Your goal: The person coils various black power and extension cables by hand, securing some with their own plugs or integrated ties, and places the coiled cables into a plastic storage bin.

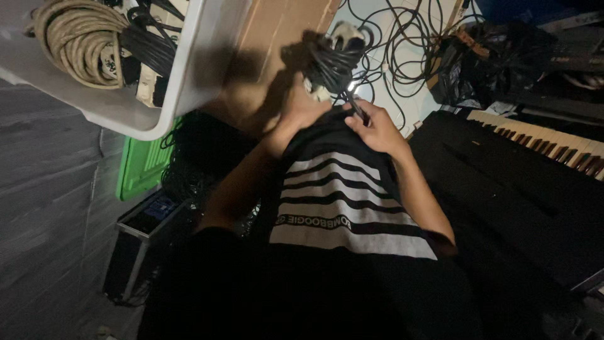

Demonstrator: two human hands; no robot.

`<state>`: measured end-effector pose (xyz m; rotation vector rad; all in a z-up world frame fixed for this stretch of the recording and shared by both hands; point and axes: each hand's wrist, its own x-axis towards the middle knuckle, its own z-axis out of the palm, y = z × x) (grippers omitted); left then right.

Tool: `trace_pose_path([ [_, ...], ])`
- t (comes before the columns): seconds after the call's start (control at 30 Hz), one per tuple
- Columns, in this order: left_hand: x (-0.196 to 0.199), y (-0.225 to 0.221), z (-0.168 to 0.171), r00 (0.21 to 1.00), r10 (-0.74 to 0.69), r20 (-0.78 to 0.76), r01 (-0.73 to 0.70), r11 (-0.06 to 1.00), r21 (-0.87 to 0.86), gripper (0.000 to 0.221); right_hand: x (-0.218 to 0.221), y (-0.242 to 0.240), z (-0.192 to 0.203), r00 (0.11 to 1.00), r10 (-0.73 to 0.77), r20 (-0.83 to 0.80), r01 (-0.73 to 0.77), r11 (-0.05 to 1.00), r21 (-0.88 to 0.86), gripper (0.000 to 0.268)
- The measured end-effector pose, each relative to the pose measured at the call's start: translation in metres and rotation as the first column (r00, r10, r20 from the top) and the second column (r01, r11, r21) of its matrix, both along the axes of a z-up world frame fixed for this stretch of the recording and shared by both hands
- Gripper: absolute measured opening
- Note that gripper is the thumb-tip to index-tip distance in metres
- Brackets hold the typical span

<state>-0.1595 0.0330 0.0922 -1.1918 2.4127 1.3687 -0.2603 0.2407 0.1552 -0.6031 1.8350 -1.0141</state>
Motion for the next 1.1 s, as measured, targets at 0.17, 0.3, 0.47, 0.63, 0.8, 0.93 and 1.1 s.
trace_pose_path([
  [0.17,-0.033,-0.026,0.033,0.991,-0.098,-0.088,0.045,0.877,-0.478,0.066,0.000,0.005,0.001,0.997,0.063,0.044,-0.057,0.990,-0.129,0.021],
  [0.3,-0.044,-0.050,0.063,0.954,-0.291,-0.073,0.108,0.562,-0.820,0.039,-0.010,0.028,0.040,0.984,0.161,-0.077,-0.161,0.987,0.005,0.024],
  [0.47,-0.052,-0.041,0.060,0.912,-0.365,0.188,0.367,0.518,-0.773,0.018,-0.023,0.038,0.084,0.729,0.534,-0.427,-0.275,0.801,0.532,0.048],
  [0.63,-0.054,-0.028,0.032,0.839,-0.462,0.288,0.415,0.200,-0.888,0.027,-0.037,0.038,0.093,0.439,0.485,-0.756,-0.239,0.874,0.422,0.033],
  [0.8,-0.030,-0.023,0.045,0.462,-0.876,0.137,0.577,0.180,-0.797,0.019,-0.066,0.024,0.069,0.329,0.270,-0.905,-0.260,0.947,0.188,0.053],
  [0.93,-0.031,-0.013,0.087,0.297,-0.944,-0.142,0.624,0.305,-0.720,0.027,-0.106,-0.009,0.023,0.472,-0.034,-0.881,-0.458,0.845,-0.277,0.050],
  [1.1,-0.020,-0.004,0.135,0.476,-0.777,-0.412,0.510,0.626,-0.591,0.040,-0.097,-0.053,-0.030,0.951,-0.175,-0.256,-0.167,0.404,-0.899,0.055],
])
